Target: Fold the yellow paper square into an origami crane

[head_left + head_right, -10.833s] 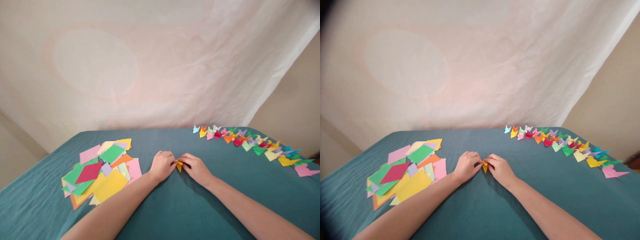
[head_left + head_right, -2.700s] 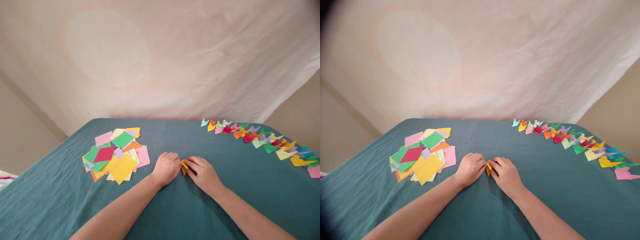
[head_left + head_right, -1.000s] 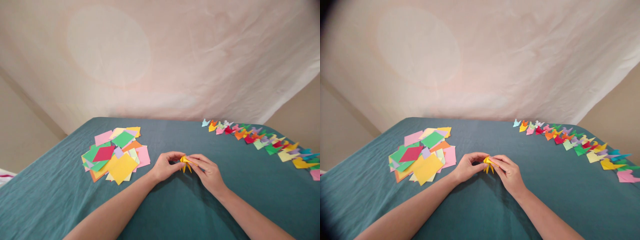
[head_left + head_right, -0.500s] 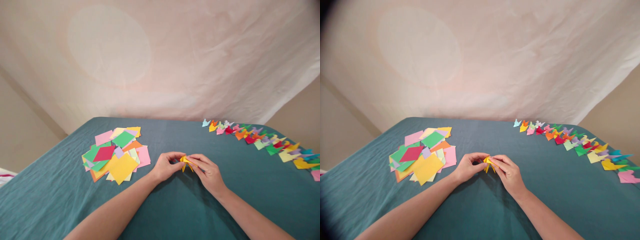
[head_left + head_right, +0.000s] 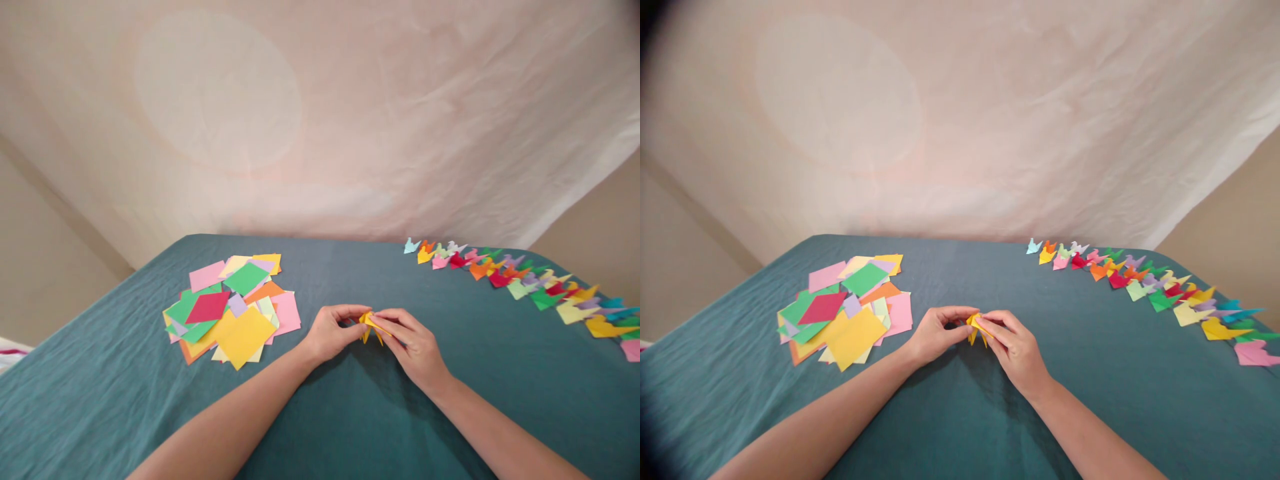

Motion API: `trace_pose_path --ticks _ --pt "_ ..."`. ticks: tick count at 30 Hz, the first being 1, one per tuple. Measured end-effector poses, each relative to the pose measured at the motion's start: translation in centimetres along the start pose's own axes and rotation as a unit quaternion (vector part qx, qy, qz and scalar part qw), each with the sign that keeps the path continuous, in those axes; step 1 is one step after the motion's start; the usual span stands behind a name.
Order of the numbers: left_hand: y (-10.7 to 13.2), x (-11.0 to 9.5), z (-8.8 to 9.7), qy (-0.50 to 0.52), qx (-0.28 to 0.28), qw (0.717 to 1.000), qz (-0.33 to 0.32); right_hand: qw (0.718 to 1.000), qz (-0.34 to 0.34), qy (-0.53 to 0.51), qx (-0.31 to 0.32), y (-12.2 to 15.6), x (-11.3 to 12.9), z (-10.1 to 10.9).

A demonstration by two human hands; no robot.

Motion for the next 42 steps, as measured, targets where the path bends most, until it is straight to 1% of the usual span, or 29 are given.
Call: trace_pose_path --ticks 4,7,11,14,17,20,23,26,28,33,38,42 --pt "0.1 -0.2 0.0 0.014 0.002 1.0 0.006 1.0 -0.001 0.006 0.0 0.0 0.0 -0.1" --pt "0.1 -0.2 -0.1 0.045 0.007 0.999 0.008 1.0 -0.001 0.008 -0.003 0.0 0.1 -0.1" --pt "0.1 0.1 -0.6 0.106 0.026 0.994 0.004 1.0 0.003 0.012 -0.006 -0.2 0.3 0.0" --pt "0.0 0.6 -0.8 0.119 0.037 0.992 0.001 1.0 -0.003 0.017 -0.003 -0.2 0.3 -0.1" --pt "-0.2 0.9 -0.7 0.072 0.04 0.997 -0.009 1.0 -0.009 0.019 0.0 -0.2 0.0 -0.2" --pt "-0.2 0.9 -0.3 -0.025 0.015 0.999 -0.032 1.0 -0.024 0.012 0.008 -0.1 -0.5 -0.3" --pt "0.0 0.6 -0.2 -0.114 0.003 0.992 -0.056 0.999 -0.041 0.007 0.028 -0.1 -1.1 -0.5" --pt "0.2 0.1 -0.2 -0.197 0.013 0.976 -0.088 0.997 -0.056 0.016 0.053 0.0 -1.5 -0.7" --pt "0.3 -0.2 -0.2 -0.257 0.02 0.961 -0.105 0.995 -0.061 0.037 0.07 0.0 -1.6 -0.8" --pt "0.4 -0.3 -0.3 -0.404 0.035 0.906 -0.125 0.989 -0.044 0.113 0.079 0.1 -1.5 -1.0" --pt "0.5 -0.6 -0.5 -0.483 0.06 0.86 -0.155 0.981 -0.024 0.17 0.093 0.0 -1.1 -1.0" --pt "0.6 -1.0 -0.7 -0.517 0.082 0.834 -0.173 0.977 -0.004 0.185 0.108 -0.1 -0.6 -0.8"
Point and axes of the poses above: each hand's wrist, its own y-axis away from the middle knuckle, its own z-axis out of the back of the hand, x = y × z, the point moved 4 cm from there along -y, towards the middle knuckle, and after that the axes turned 6 degrees about x, right-handed, at the moved point
